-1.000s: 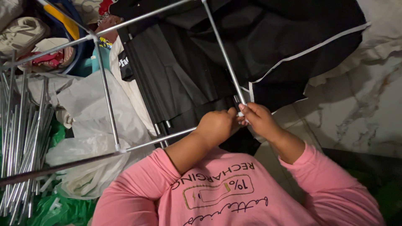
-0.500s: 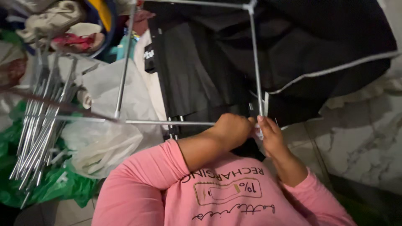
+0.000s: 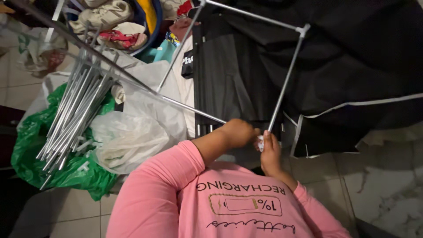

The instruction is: The person assembles a metal furniture frame by inserting metal rods into plastic corner joints and attaching a black fabric cover.

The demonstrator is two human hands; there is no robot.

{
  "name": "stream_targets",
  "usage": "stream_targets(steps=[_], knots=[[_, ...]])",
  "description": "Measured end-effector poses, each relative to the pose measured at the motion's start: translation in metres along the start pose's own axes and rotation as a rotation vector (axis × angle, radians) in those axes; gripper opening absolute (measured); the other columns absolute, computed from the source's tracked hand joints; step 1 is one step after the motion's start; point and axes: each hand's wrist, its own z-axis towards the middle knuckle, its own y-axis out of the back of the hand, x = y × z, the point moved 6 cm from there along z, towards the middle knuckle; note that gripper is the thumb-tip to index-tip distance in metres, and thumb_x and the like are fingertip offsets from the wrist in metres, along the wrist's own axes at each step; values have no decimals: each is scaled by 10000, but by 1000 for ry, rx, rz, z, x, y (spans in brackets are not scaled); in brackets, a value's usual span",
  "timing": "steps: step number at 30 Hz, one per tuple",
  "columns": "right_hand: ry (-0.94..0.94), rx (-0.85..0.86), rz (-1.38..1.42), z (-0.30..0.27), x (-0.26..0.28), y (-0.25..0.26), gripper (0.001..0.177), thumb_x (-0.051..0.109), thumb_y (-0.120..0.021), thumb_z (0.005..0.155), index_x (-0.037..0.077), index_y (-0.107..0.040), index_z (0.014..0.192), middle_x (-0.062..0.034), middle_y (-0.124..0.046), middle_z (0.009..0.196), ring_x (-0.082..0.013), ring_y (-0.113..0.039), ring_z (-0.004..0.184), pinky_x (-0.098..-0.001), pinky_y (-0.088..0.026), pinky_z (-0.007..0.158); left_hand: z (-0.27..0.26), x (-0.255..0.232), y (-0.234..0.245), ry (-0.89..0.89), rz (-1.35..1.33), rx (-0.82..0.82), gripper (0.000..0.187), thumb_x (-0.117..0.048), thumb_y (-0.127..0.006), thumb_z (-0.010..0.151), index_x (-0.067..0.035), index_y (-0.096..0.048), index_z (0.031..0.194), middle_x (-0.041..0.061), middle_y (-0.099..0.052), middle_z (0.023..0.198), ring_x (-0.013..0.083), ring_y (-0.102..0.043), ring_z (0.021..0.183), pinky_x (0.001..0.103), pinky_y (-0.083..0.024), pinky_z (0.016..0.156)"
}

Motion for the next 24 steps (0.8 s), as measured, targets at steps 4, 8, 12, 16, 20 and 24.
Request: stream_targets(steps=[4,8,12,16,20,24], knots=[[-34,57,55,-5,-10,-7,378,397,-489,1092,68,-610,947,-17,-626,733,-107,-568,608,-261,-455,570,-10,10,-2,-71,-19,-65,209,-327,-594,925,-151,-682,997,119,-733,836,362,-728,799,506,-555,672],[-166,106,-37,-7,-11,-7,349,384,-511,1049,67,-627,963,-59,-660,741,-132,-599,601,-273,-459,564,-22,11,-3,-4,-19,-56,258,-390,-613,952,-144,-681,990,117,-722,864,353,-721,830,499,-552,701],[-146,252,-66,-13,-1,-15,397,388,-492,1067,51,-647,926,-74,-676,736,-124,-588,603,-259,-468,591,-50,9,31,-28,4,-329,356,-449,-736,824,-107,-674,898,124,-703,916,349,-689,913,488,-512,834],[-182,349,-109,-17,2,-29,422,376,-488,1070,41,-644,867,-77,-680,725,-127,-576,590,-263,-459,581,-107,6,74,-33,-79,-763,372,-353,-785,780,-70,-682,998,139,-660,970,361,-646,977,471,-473,897],[-316,450,-127,-40,-10,-47,415,367,-484,1051,45,-661,858,-89,-684,707,-130,-585,583,-264,-469,580,-150,26,49,197,-447,-917,321,-343,-780,869,-65,-667,981,105,-658,935,255,-678,839,368,-540,757],[-305,482,-41,-61,-15,-63,478,417,-465,1068,35,-665,863,-88,-688,707,-138,-605,602,-266,-483,584,-168,62,-35,488,-1073,-548,340,-370,-724,1012,-47,-748,910,115,-692,775,168,-609,697,301,-484,598]])
